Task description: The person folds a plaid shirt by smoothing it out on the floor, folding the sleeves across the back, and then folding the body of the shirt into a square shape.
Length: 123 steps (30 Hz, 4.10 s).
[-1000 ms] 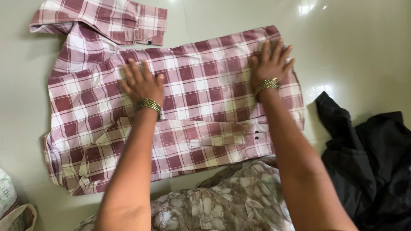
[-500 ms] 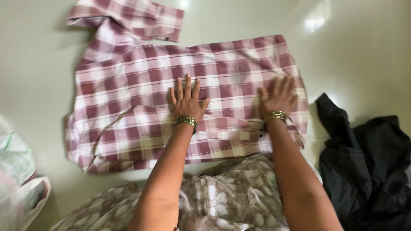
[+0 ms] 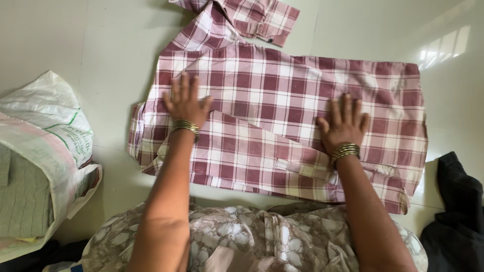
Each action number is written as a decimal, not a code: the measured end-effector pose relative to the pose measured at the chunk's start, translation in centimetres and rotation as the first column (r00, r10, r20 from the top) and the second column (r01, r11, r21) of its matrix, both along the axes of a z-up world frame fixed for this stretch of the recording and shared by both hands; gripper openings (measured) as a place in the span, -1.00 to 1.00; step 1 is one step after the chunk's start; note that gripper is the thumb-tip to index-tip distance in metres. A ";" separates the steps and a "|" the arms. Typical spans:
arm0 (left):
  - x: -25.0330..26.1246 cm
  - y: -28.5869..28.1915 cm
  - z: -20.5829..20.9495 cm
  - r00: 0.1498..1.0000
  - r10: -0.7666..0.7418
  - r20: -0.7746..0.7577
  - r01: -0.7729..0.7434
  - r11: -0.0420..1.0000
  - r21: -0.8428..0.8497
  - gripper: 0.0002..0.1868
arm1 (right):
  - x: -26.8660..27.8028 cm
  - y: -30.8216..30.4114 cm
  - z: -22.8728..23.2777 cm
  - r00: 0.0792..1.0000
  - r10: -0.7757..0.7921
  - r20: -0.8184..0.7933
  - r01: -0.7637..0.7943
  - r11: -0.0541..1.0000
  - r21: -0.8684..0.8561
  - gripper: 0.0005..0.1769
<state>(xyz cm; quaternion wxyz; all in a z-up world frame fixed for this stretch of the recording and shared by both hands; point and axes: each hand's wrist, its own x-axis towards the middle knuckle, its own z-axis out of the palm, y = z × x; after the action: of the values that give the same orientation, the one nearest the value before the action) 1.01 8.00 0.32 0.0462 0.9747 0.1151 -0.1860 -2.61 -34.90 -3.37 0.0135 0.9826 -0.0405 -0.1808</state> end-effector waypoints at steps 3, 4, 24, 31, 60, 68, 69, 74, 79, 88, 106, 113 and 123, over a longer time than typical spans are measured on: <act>0.1 5.1 -0.8 0.990 0.133 0.044 -0.135 0.989 0.062 -0.16 | -0.7 -1.6 1.3 0.992 -0.103 0.079 0.101 0.995 0.026 -0.16; 0.1 6.2 -0.9 0.981 0.185 0.065 -0.191 0.978 0.087 -0.15 | -0.4 -2.0 1.8 0.981 -0.183 0.064 0.181 0.983 0.035 -0.15; 9.3 0.7 -0.9 0.894 0.288 0.342 -0.280 0.957 -0.074 -0.12 | 9.9 -11.2 1.6 0.908 -0.399 0.128 0.403 0.915 -0.006 -0.45; 16.0 -0.7 0.4 0.850 0.457 0.261 -0.319 0.842 -0.436 0.15 | 13.5 -13.8 1.1 0.894 -0.036 0.446 -0.031 0.990 0.141 -0.52; -9.2 4.2 -2.0 0.766 0.641 0.054 -0.473 0.618 -0.628 -0.93 | -8.5 -11.6 0.4 0.747 -0.482 0.458 0.382 0.875 0.297 -0.86; -11.1 0.1 1.8 0.456 0.475 0.753 -0.462 0.849 -0.256 -0.56 | -7.8 -9.2 4.8 0.776 -0.566 0.278 0.586 0.810 0.011 -0.75; -10.6 -1.8 2.5 0.479 0.353 0.804 -0.364 0.913 -0.184 -0.61 | -7.5 -9.0 4.5 0.752 -0.571 0.329 0.592 0.805 0.046 -0.72; -7.8 -14.3 -0.3 0.588 -0.095 0.803 0.531 0.795 -0.294 -0.81 | -4.5 -2.8 -2.4 0.771 -0.155 0.618 0.033 0.978 0.204 -0.79; -7.6 -21.2 -2.3 0.768 -0.366 0.525 0.563 0.777 -0.282 -0.63 | -5.2 5.1 -0.3 0.893 0.280 0.352 -0.359 0.916 0.180 -0.52; -7.1 -17.1 1.8 0.981 -0.190 0.039 0.191 0.981 -0.026 -0.06 | -3.7 -1.2 8.6 0.942 -0.253 -0.220 0.263 0.965 0.017 -0.15; -6.9 -25.1 0.7 0.896 -0.440 -0.061 0.430 0.894 -0.130 -0.25 | -4.9 0.4 8.5 0.972 -0.132 -0.194 0.139 0.990 0.021 -0.28; -6.8 -21.7 1.6 0.993 -0.083 -0.081 0.071 0.988 -0.135 -0.25 | -6.3 -6.5 7.8 0.840 -0.528 -0.128 0.522 0.849 -0.080 -0.25; -6.9 -29.1 -2.6 0.828 -0.555 0.082 0.561 0.821 -0.107 -0.27 | -3.5 -0.2 3.0 0.996 0.083 -0.033 -0.080 0.994 0.078 -0.30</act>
<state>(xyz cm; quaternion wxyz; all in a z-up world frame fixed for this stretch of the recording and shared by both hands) -5.90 -21.08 -2.24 0.0540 0.9649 -0.1879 -0.1754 -6.11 -35.13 -0.36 -0.0161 0.9798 0.0070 -0.1993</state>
